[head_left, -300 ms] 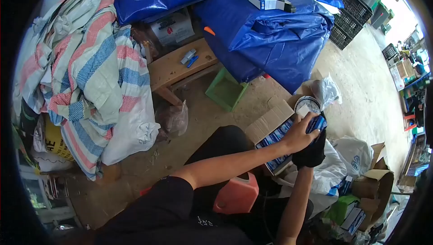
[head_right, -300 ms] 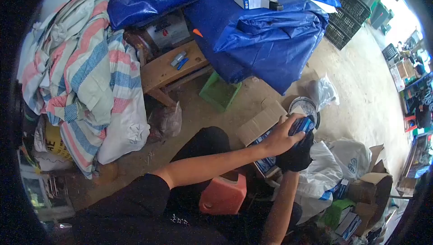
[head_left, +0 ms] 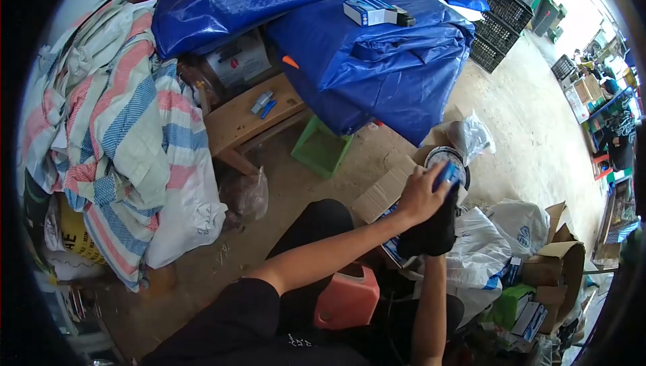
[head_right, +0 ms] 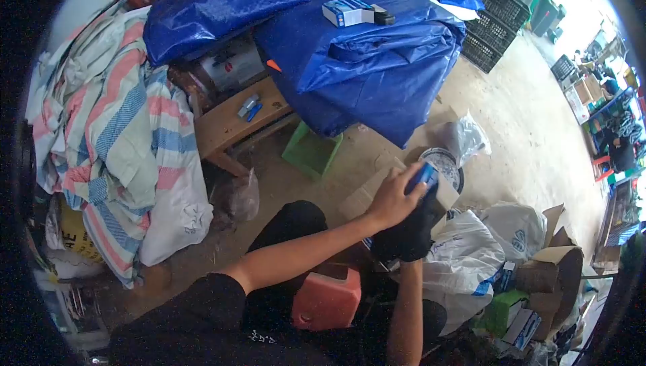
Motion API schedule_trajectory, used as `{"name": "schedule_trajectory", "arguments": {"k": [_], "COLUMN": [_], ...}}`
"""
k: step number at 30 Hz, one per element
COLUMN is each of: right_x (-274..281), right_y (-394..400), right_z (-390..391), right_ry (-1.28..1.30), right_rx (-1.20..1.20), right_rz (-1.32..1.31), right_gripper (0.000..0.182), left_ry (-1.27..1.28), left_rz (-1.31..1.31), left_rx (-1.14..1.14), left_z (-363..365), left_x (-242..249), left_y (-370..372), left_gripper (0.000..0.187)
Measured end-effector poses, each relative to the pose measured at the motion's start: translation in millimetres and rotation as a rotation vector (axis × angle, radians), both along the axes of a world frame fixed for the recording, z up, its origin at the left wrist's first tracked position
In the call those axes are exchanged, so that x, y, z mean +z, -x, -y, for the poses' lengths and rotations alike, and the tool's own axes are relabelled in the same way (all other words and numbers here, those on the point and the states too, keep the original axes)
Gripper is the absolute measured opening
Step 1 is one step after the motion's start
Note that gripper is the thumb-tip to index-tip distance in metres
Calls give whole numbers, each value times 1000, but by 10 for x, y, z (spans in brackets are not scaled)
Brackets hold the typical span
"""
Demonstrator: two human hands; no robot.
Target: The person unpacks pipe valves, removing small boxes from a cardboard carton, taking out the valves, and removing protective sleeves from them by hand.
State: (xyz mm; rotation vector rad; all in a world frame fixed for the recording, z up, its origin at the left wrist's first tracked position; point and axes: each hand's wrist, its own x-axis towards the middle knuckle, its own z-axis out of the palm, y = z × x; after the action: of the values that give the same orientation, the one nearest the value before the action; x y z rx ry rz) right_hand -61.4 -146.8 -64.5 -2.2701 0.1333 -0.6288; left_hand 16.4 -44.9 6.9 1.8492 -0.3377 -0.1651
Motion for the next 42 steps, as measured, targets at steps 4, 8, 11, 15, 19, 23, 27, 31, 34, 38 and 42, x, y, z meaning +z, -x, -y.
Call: {"name": "schedule_trajectory", "arguments": {"k": [4,8,11,15,19,23,27,31,34,38,42], "right_x": [-446,10,393,559,298,297,308,406,445,225,-125], "right_y": [-139,-79,32,-64,44,-59,34,-7,10,42,72], "right_z": [444,262,250,97,126,-143,54,28,-3,45,292], "right_ry": [-1108,-806,-76,82,229,405,211,351,386,345,28], "right_rx": [132,5,-192,-228,-14,103,7,21,102,-21,-144], "right_rz": [151,238,217,230,158,232,223,263,138,88,304], "right_gripper": [45,36,38,47,59,60,51,39,31,39,41], "left_ry": [-4,163,210,226,71,79,368,270,284,78,-103], "left_rz": [139,178,-254,-350,-237,-265,-524,-325,-305,-98,-247], "left_rx": [-207,-250,-202,-161,-38,16,-164,-188,-235,-425,-585], "left_z": [-122,50,58,78,44,-36,-129,-38,47,-35,-82], "left_x": [209,70,48,-75,-55,-24,234,179,65,-126,144], "left_y": [135,168,127,206,112,-80,-87,66,89,58,172], "left_gripper": [51,56,60,73,69,63,42,37,37,39,43]}}
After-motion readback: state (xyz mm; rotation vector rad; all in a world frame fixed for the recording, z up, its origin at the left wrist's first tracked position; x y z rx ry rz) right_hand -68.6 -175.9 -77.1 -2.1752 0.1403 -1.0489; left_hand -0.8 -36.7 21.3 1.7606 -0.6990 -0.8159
